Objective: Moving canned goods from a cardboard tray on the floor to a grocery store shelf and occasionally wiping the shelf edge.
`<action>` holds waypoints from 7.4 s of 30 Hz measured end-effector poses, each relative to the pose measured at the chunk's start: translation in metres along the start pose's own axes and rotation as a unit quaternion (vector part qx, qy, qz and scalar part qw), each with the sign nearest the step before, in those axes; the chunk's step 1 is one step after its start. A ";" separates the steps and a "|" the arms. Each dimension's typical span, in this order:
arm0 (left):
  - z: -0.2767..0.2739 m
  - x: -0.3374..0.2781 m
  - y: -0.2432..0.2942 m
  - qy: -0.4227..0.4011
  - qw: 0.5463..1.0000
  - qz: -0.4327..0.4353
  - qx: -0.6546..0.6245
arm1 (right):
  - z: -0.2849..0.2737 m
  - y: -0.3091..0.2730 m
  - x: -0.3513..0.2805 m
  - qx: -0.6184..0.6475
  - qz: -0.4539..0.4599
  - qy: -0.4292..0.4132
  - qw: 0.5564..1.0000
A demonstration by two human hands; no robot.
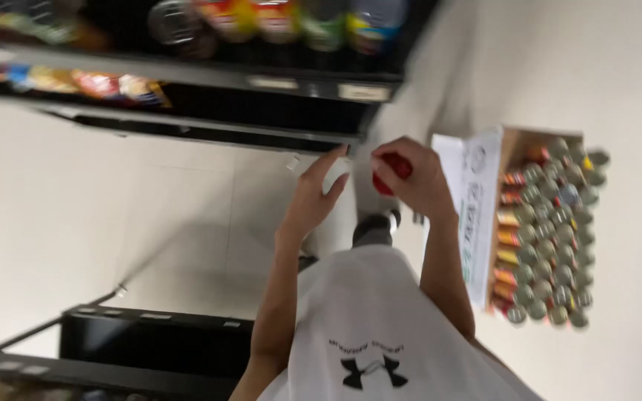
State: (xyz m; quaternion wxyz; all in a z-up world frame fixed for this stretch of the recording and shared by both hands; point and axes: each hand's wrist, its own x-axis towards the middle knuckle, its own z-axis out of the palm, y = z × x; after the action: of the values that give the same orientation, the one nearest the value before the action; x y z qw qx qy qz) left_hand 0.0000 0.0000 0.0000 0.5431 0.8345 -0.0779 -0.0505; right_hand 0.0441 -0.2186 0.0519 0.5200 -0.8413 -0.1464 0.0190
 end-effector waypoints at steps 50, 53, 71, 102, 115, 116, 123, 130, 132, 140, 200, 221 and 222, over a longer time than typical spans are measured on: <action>-0.716 0.032 -0.209 0.275 0.949 0.123 0.097 | 0.573 -0.348 0.357 0.050 -0.180 -0.069 0.980; -0.715 0.092 -0.235 0.231 0.946 0.180 0.142 | 0.561 -0.350 0.347 0.027 -0.127 0.006 0.992; -0.715 0.128 -0.242 0.215 0.968 0.116 0.064 | 0.546 -0.358 0.264 -0.053 0.020 0.178 0.982; -0.170 0.000 0.062 -0.315 0.910 0.254 -0.091 | 0.215 -0.219 -0.155 -0.080 0.252 0.527 0.807; 0.067 0.106 0.078 -0.407 0.884 0.206 -0.100 | 0.065 -0.109 -0.172 -0.103 0.335 0.563 0.748; 0.089 0.120 0.079 -0.414 0.880 0.210 -0.100 | 0.048 -0.100 -0.169 -0.110 0.337 0.560 0.749; 0.182 0.185 0.096 -0.462 0.866 0.184 -0.055 | -0.036 -0.040 -0.147 -0.094 0.352 0.555 0.748; 0.262 0.224 0.089 -0.460 0.876 0.134 -0.048 | -0.100 0.030 -0.147 -0.065 0.369 0.527 0.763; 0.288 0.234 0.080 -0.452 0.883 0.122 -0.046 | -0.122 0.052 -0.150 -0.050 0.367 0.522 0.769; 0.402 0.266 0.019 -0.366 0.918 0.153 0.018 | -0.216 0.141 -0.159 -0.003 0.339 0.470 0.815; -0.188 -0.240 0.007 0.481 0.877 -0.019 0.005 | 0.235 -0.180 0.012 0.015 -0.208 -0.302 0.930; -0.567 -0.215 -0.115 0.532 0.837 -0.074 0.110 | 0.581 -0.339 0.250 0.110 -0.272 -0.364 0.884; -0.583 -0.207 -0.120 0.528 0.839 -0.071 0.112 | 0.590 -0.343 0.264 0.109 -0.261 -0.355 0.891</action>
State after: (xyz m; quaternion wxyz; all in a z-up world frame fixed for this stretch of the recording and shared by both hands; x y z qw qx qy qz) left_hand -0.0961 0.6102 0.1260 0.3996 0.7930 0.2754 0.3683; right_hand 0.1100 0.5070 0.1151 0.5081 -0.6477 -0.5328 0.1959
